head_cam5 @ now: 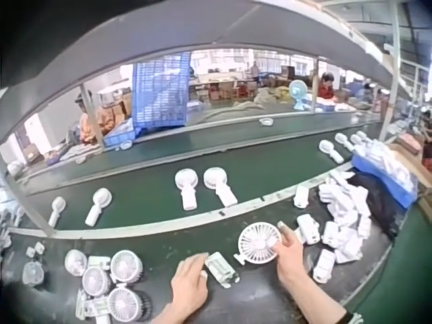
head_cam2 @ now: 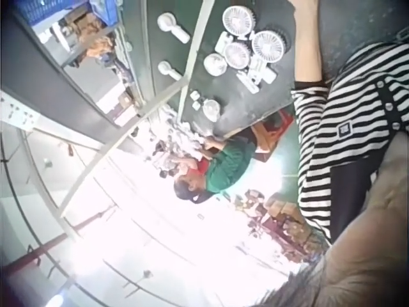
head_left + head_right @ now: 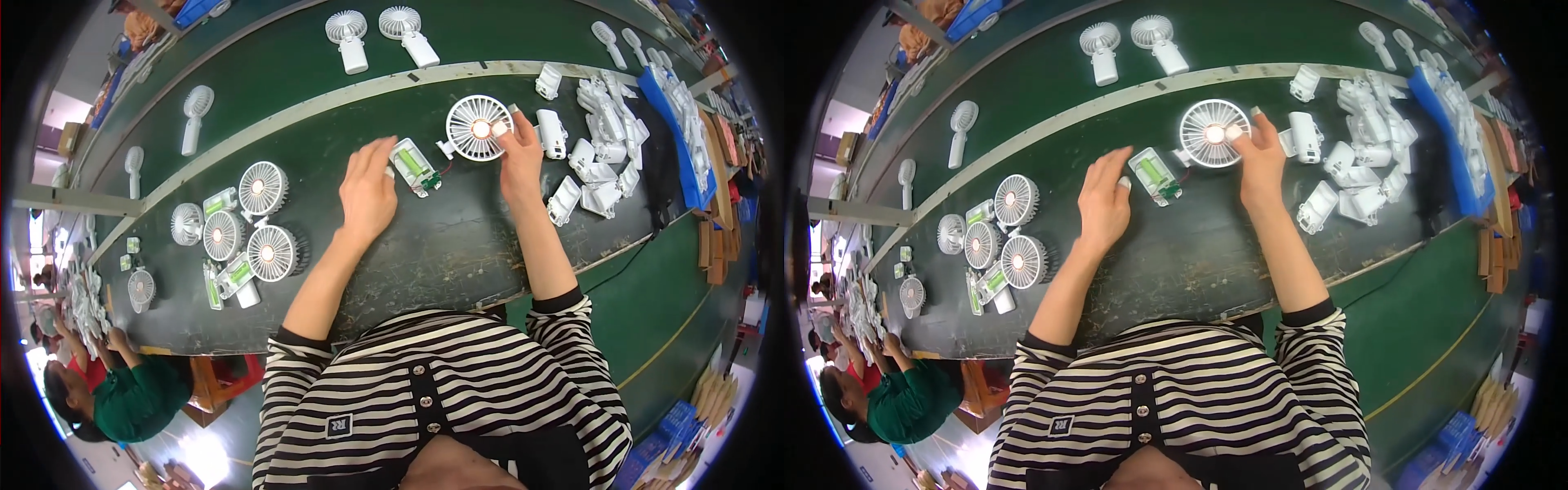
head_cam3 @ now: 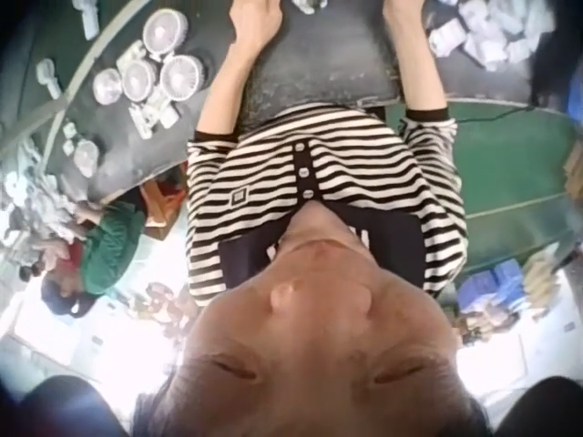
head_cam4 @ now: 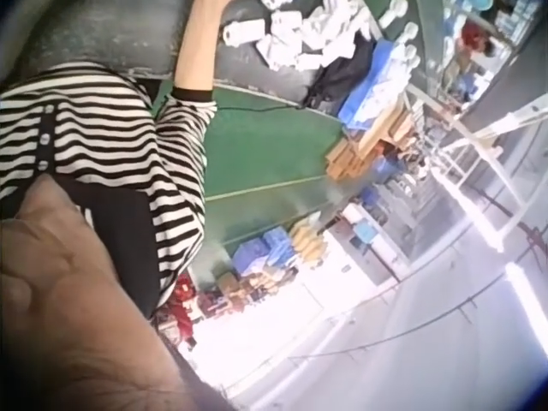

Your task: The person assembles portable fans by inserting the circuit board and wires into the handle casing, snapping the handle cover into place by hand, and placing the assembled fans onto the conveyor belt.

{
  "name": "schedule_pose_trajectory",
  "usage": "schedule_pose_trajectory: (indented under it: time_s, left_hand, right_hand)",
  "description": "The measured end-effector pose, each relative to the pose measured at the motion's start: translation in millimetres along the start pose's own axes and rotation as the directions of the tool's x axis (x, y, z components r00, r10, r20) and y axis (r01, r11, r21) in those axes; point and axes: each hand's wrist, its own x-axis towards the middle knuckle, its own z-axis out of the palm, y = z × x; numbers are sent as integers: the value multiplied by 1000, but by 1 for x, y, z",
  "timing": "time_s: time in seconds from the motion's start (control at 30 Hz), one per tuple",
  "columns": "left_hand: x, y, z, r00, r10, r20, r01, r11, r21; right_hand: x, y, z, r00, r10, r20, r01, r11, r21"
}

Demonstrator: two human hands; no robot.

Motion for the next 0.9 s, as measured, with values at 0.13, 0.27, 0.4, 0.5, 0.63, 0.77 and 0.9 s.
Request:
schedule_pose_trajectory:
  time_s: [0.13, 0.27, 0.4, 0.5, 0.63, 0.77, 0.9]
  left_hand:
    - [22, -4, 9, 902, 237, 361, -258, 966, 12]
    - [25, -2, 9, 816, 185, 548, -247, 968, 41]
    - [26, 7, 2, 830, 42, 556, -155, 975, 157]
    - [21, 7, 4, 848, -137, 512, 37, 979, 201]
    - [11, -2, -3, 759, -391, 521, 571, 785, -242]
    - [-21, -11, -13, 584, -311, 750, 765, -98, -636]
    - [-39, -7, -21, 554, -406, 727, 565, -458, -686]
  right_hand:
    - [-1, -9, 7, 999, -20, 43, 19, 999, 32]
    - [5, -12, 5, 999, -34, 35, 33, 998, 51]
    - [6, -16, 6, 998, -30, 49, 27, 998, 65]
    - [0, -24, 19, 997, -40, 65, 35, 997, 64]
    - [-13, -35, 32, 996, -5, 90, -12, 982, 188]
    - [-30, -42, 40, 981, 18, 192, -59, 976, 209]
    - [-46, -37, 46, 961, 60, 271, -101, 985, 139]
